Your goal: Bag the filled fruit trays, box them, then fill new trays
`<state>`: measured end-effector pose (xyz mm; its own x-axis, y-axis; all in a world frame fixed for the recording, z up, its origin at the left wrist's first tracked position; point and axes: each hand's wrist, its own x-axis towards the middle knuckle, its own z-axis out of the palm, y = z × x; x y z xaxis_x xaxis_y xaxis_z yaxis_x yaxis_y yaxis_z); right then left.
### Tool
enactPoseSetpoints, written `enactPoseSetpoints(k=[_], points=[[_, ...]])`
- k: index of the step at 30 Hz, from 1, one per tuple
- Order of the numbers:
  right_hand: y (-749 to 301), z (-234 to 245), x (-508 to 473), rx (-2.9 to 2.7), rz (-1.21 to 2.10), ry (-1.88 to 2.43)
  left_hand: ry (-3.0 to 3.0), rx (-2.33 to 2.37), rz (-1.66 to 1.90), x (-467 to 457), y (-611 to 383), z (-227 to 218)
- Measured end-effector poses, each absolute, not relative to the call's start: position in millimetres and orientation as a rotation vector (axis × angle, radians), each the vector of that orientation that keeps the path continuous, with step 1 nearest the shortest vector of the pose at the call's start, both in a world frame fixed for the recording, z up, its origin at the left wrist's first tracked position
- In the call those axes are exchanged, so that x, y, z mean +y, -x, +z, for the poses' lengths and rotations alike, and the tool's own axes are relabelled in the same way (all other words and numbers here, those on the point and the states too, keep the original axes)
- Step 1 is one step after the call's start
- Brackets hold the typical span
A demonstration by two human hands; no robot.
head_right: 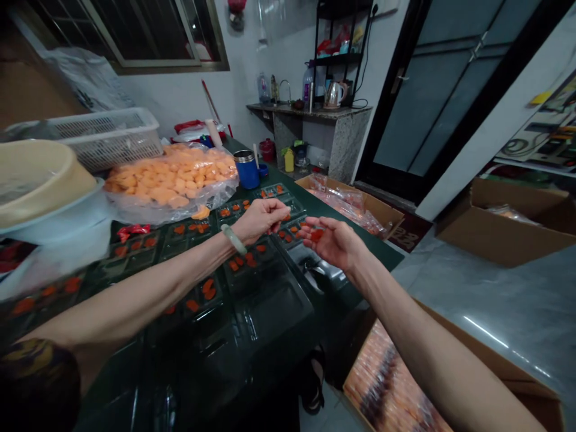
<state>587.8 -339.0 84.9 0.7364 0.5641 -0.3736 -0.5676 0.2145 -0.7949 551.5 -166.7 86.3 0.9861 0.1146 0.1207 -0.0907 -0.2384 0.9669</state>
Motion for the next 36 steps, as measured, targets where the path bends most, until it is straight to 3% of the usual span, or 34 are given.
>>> enactPoseSetpoints(k=[6,12,15,17,21,23,25,36], points=[[-539.5,95.8,-304.4,-0.065,0.98,0.929,-1.951,-0.265,0.152,-161.8,-492.7,110.3],[-484.6,71.1,-275.3,-0.202,1.226,0.826,-2.383,-0.168,0.22,-145.1,-416.9,100.0],[-480.8,62.1,-273.2,-0.259,1.292,0.955,-2.323,-0.08,0.295,-139.1,-385.4,100.5],[-497.7,61.8,-277.4,-0.314,1.16,1.232,-2.167,0.038,0.323,-132.9,-367.1,106.9],[-566.7,63.0,-290.8,-0.531,0.234,2.172,-1.994,0.246,0.337,-113.2,-329.3,119.8],[-600.5,60.4,-294.2,-0.657,0.0,2.599,-1.983,0.352,0.347,-101.9,-308.9,120.3],[-623.0,56.0,-293.2,-0.756,0.005,2.784,-1.965,0.458,0.393,-91.3,-288.9,116.9],[-629.4,43.9,-266.2,-0.81,0.112,2.88,-1.711,0.799,0.535,-75.3,-229.6,102.0]])
